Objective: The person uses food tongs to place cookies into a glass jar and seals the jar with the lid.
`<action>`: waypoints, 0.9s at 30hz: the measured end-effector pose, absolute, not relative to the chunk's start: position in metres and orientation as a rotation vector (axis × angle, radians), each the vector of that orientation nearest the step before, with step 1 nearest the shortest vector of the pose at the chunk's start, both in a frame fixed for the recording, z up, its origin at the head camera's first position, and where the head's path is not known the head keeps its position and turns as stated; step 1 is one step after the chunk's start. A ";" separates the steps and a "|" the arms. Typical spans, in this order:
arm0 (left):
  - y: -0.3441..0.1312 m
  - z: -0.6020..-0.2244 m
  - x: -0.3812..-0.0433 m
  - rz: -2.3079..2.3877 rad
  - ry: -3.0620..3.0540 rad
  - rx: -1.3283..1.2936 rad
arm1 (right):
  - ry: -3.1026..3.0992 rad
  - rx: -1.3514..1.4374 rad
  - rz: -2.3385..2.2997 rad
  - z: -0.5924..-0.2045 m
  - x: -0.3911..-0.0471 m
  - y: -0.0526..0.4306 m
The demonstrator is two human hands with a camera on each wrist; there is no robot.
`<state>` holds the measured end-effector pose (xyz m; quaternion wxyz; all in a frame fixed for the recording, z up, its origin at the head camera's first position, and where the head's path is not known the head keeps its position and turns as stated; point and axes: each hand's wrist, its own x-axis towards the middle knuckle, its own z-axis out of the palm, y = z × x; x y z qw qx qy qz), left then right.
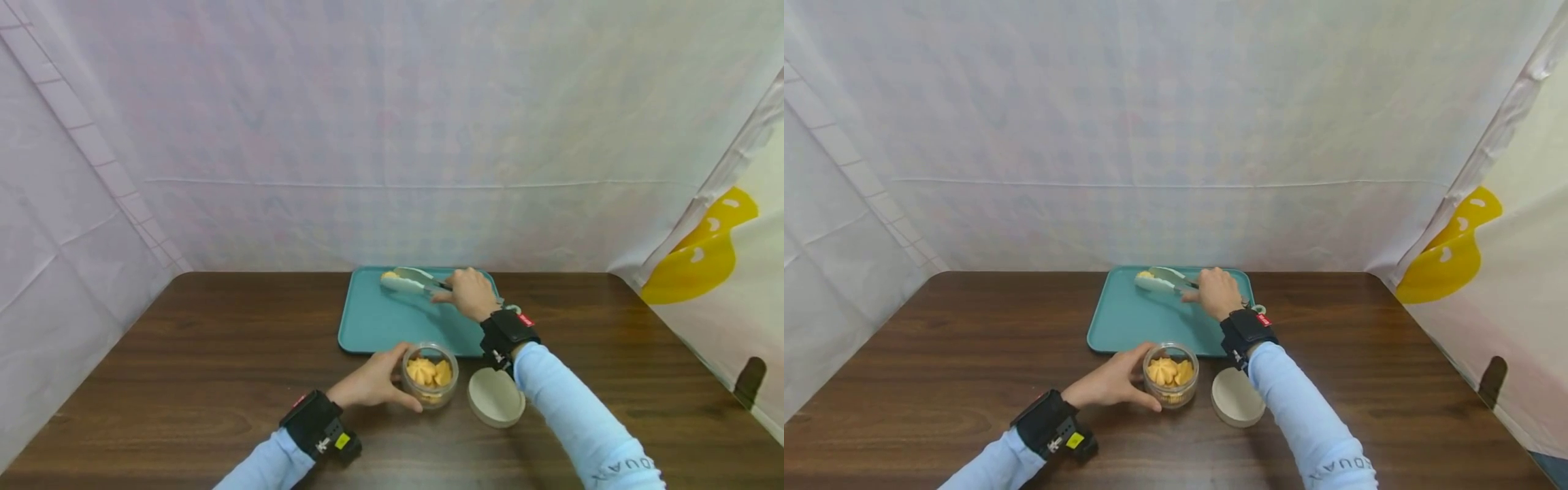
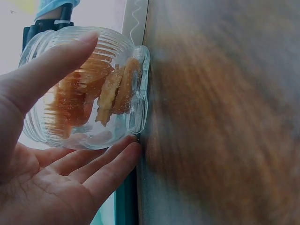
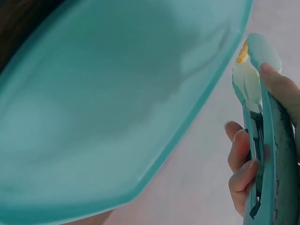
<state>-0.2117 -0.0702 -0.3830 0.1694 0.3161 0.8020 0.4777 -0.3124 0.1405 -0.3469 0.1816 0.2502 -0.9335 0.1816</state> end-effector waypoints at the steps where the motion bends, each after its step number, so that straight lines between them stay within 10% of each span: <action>1: -0.070 -0.383 -0.212 1.353 2.286 0.903 | -2.628 0.709 0.508 -0.347 -0.311 0.142; 27: -0.071 -0.383 -0.211 1.356 2.292 0.910 | -2.686 0.658 0.610 -0.343 -0.264 0.183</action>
